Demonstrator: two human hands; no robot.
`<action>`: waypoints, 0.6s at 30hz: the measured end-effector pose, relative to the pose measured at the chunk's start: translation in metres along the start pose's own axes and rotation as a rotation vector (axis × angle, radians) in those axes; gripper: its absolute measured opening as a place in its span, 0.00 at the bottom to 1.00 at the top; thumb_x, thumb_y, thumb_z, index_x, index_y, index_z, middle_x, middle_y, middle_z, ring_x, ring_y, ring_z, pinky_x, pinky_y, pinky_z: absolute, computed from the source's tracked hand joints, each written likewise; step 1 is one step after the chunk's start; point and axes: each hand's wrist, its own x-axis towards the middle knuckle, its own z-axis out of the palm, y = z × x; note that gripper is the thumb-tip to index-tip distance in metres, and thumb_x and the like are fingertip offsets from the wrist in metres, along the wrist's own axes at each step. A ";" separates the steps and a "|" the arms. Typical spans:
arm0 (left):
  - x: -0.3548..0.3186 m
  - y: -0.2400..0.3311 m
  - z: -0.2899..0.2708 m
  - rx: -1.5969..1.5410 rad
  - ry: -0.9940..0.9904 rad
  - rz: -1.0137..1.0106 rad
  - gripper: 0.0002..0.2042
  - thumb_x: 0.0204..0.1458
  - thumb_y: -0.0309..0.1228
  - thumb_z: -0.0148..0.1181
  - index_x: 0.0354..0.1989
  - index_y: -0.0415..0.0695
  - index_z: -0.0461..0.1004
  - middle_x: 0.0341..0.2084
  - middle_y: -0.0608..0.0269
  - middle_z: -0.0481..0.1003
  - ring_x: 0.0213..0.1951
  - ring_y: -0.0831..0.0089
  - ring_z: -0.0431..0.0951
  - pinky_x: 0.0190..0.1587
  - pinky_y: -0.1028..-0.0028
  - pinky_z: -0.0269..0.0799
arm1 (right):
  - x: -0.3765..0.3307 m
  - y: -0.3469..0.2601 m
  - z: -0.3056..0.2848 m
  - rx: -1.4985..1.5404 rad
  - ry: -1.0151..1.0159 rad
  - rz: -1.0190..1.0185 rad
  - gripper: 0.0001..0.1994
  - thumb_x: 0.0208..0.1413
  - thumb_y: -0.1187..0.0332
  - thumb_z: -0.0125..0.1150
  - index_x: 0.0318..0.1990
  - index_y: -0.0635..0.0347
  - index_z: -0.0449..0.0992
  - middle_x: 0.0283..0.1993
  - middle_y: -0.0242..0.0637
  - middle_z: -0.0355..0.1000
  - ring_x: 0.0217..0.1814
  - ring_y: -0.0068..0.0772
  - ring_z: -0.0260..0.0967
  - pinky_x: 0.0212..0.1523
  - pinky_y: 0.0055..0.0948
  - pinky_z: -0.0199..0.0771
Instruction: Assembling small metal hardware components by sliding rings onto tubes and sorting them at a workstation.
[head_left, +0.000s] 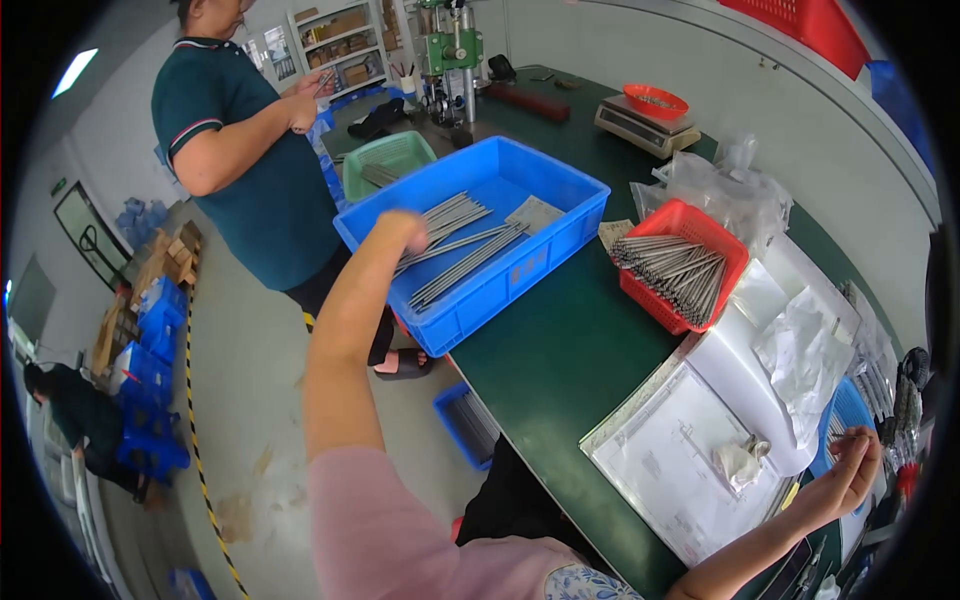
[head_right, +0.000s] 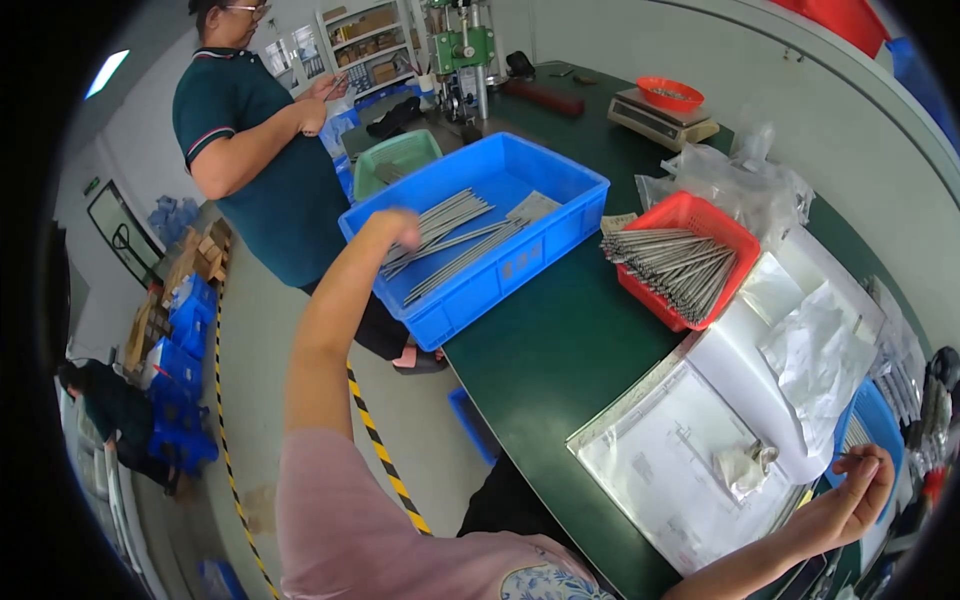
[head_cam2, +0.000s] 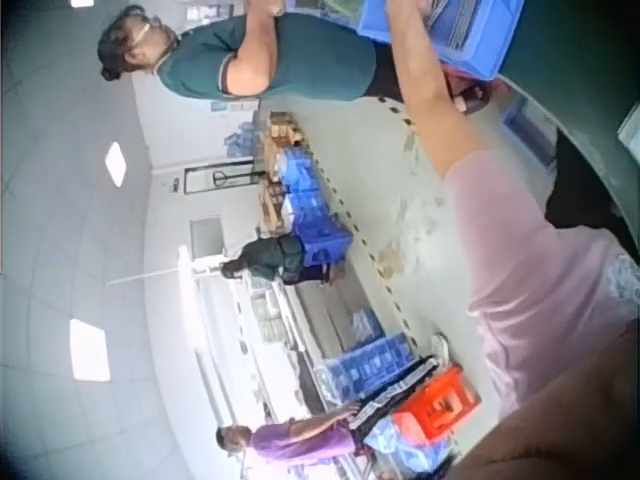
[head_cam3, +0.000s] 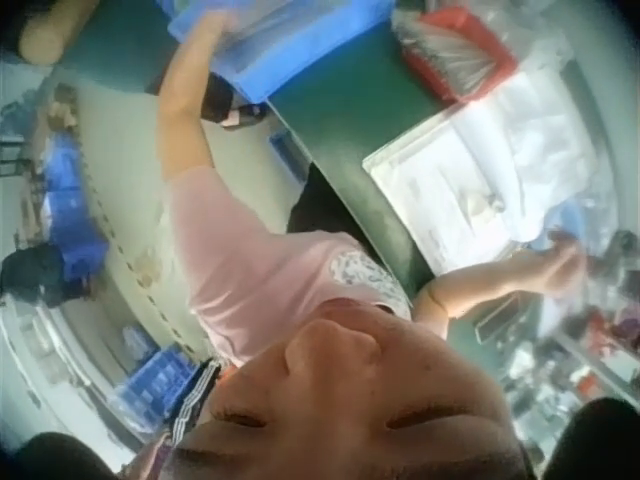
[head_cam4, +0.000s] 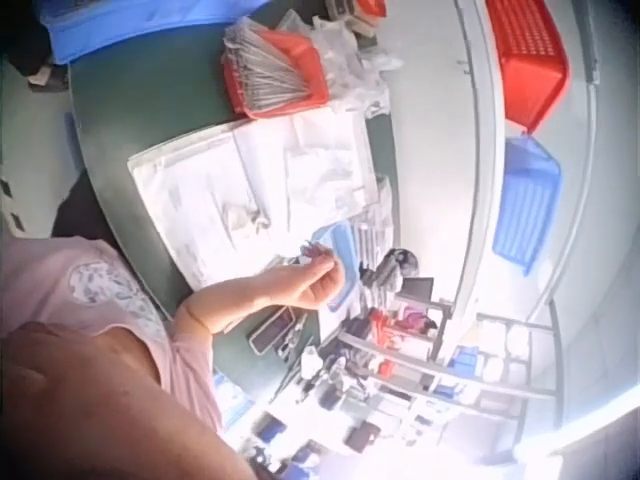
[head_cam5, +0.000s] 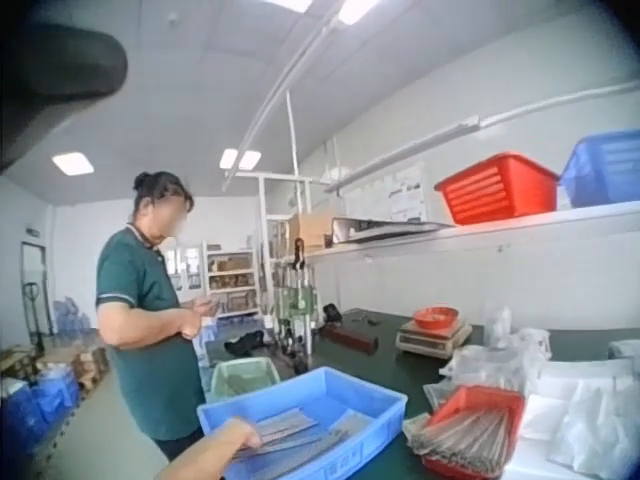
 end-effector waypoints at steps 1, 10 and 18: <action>0.015 -0.015 0.019 -0.031 -0.164 -0.042 0.19 0.39 0.39 0.61 0.42 0.47 0.75 0.43 0.57 0.74 0.44 0.64 0.74 0.48 0.66 0.68 | -0.003 0.002 0.006 -0.068 0.016 -0.009 0.08 0.59 0.70 0.47 0.37 0.65 0.70 0.32 0.34 0.68 0.27 0.18 0.58 0.30 0.16 0.57; 0.031 -0.019 0.045 -0.034 -0.311 -0.240 0.28 0.33 0.42 0.69 0.47 0.50 0.72 0.55 0.58 0.63 0.57 0.66 0.62 0.53 0.68 0.64 | -0.015 0.010 0.022 -0.194 -0.104 -0.057 0.06 0.58 0.72 0.49 0.36 0.65 0.70 0.30 0.33 0.67 0.24 0.17 0.58 0.27 0.14 0.57; 0.042 -0.022 0.052 -0.337 -0.047 -0.342 0.30 0.24 0.31 0.68 0.44 0.39 0.70 0.50 0.50 0.64 0.51 0.60 0.69 0.49 0.68 0.69 | -0.014 0.036 0.025 -0.240 -0.229 -0.077 0.07 0.57 0.72 0.49 0.37 0.66 0.70 0.31 0.34 0.68 0.25 0.18 0.59 0.27 0.15 0.58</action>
